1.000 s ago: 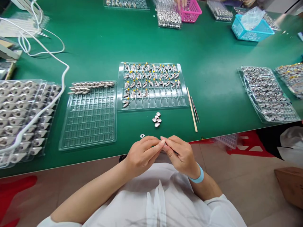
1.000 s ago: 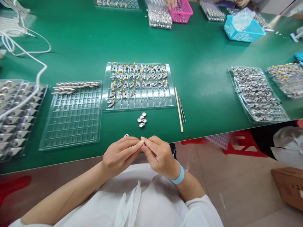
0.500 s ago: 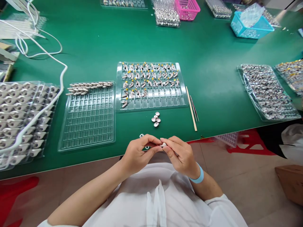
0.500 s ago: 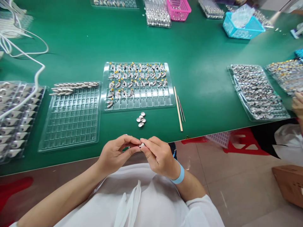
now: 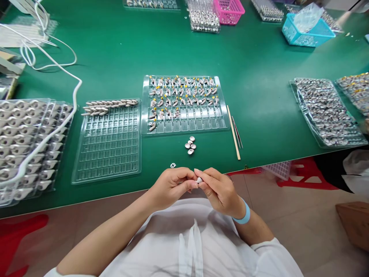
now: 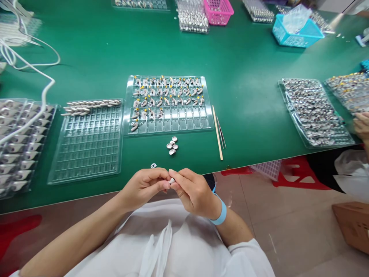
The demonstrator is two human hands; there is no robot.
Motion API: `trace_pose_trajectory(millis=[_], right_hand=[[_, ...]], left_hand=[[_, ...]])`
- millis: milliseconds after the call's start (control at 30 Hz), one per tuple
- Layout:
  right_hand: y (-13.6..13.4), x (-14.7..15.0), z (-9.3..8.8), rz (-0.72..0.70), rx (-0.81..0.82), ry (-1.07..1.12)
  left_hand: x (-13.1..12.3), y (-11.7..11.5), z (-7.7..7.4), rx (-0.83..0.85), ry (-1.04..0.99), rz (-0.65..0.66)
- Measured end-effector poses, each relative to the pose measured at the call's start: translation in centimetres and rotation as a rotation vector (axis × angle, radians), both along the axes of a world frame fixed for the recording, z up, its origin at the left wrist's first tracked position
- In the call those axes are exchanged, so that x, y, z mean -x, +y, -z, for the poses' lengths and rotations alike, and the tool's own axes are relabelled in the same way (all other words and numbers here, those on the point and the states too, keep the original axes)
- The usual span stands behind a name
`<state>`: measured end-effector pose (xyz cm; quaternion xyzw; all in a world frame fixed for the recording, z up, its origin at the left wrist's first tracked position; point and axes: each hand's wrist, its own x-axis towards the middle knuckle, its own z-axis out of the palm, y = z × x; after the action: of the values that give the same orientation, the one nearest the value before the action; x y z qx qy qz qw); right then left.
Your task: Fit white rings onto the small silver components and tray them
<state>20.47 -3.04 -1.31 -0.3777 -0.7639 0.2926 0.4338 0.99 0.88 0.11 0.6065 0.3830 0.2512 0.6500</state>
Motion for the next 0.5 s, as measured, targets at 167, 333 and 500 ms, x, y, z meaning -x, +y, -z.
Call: trace_pose_trajectory(millis=[167, 333, 500], right_hand=[[0.22, -0.36, -0.41, -0.034, -0.002, 0.004], [0.08, -0.3, -0.22, -0.018, -0.032, 0.005], [0.0, -0.08, -0.15, -0.016, -0.081, 0.009]], left_hand=[[-0.09, -0.24, 0.04, 0.024, -0.019, -0.017], [-0.27, -0.38, -0.24, 0.392, -0.171, -0.04], [-0.24, -0.4, -0.61, 0.448, -0.187, -0.029]])
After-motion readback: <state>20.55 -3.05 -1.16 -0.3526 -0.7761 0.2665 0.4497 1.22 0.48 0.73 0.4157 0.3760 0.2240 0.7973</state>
